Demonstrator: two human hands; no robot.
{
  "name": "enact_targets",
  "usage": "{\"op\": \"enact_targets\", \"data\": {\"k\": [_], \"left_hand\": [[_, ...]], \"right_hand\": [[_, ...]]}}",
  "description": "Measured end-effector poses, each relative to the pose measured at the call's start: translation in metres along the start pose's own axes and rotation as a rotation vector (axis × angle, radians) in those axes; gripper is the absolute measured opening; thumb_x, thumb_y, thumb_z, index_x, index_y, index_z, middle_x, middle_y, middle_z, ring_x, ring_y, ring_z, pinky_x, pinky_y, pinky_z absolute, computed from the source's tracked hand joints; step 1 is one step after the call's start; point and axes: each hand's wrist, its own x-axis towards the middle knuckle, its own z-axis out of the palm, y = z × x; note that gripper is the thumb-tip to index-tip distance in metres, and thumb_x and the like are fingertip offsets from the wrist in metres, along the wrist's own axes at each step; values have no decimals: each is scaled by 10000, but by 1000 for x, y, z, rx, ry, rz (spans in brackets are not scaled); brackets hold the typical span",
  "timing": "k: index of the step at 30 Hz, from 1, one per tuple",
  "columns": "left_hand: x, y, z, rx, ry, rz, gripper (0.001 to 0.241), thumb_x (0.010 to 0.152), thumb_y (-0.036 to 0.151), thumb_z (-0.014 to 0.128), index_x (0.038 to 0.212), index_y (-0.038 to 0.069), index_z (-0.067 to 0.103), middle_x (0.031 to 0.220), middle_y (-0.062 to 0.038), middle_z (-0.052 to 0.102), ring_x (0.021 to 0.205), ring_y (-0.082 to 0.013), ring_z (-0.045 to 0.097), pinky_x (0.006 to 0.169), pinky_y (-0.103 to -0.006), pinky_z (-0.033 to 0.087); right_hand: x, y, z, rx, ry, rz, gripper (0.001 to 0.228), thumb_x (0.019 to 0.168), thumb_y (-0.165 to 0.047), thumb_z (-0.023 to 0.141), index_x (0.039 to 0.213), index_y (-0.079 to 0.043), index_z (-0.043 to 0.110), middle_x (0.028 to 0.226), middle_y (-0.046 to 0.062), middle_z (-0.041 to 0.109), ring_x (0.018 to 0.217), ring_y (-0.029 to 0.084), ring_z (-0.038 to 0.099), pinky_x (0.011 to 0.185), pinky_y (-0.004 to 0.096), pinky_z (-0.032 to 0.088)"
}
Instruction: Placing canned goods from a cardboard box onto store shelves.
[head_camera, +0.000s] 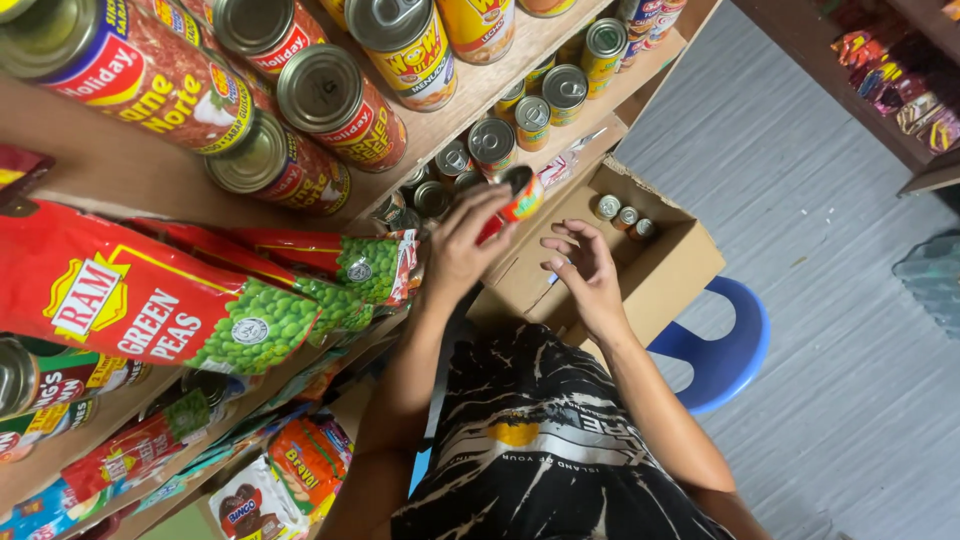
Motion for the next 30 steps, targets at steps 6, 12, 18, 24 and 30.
{"op": "enact_targets", "data": {"k": [6, 12, 18, 24, 30], "left_hand": [[35, -34, -2, 107, 103, 25, 412, 872, -46, 759, 1264, 9, 641, 1307, -146, 666, 1230, -331, 665, 1045, -397, 565], [48, -58, 1, 111, 48, -43, 347, 890, -79, 717, 1222, -10, 644, 1285, -170, 676, 1177, -364, 675, 981, -407, 567], [51, -64, -1, 98, -13, -57, 255, 874, -89, 711, 1116, -12, 689, 1234, -172, 689, 1140, -374, 682, 948, -415, 559], [43, -82, 3, 119, -45, -104, 244, 883, -25, 766, 1089, 53, 662, 1278, -169, 687, 1201, -380, 656, 1005, -434, 539], [66, -48, 3, 330, -178, -213, 941, 683, 123, 902, 1482, 167, 407, 1455, -237, 474, 1349, -483, 438, 1071, -568, 396]], "right_hand": [[-9, 1, -7, -60, 65, 59, 391, 968, -9, 633, 1343, -38, 529, 1326, 92, 600, 1194, 183, 628, 944, 351, 560], [-16, 5, -20, -33, 94, 76, 335, 1001, -43, 620, 1326, -38, 539, 1283, 88, 624, 1142, 168, 640, 937, 328, 546], [-17, 5, -26, -58, 106, 79, 326, 1002, -49, 606, 1322, -33, 544, 1276, 89, 638, 1137, 164, 642, 946, 320, 543], [-13, 7, -25, -62, 86, 96, 329, 994, -42, 614, 1316, -25, 548, 1262, 97, 643, 1129, 167, 643, 953, 324, 549], [-11, 8, -23, -78, 70, 113, 322, 998, -53, 620, 1312, -24, 554, 1239, 91, 659, 1103, 165, 655, 931, 337, 570]]}}
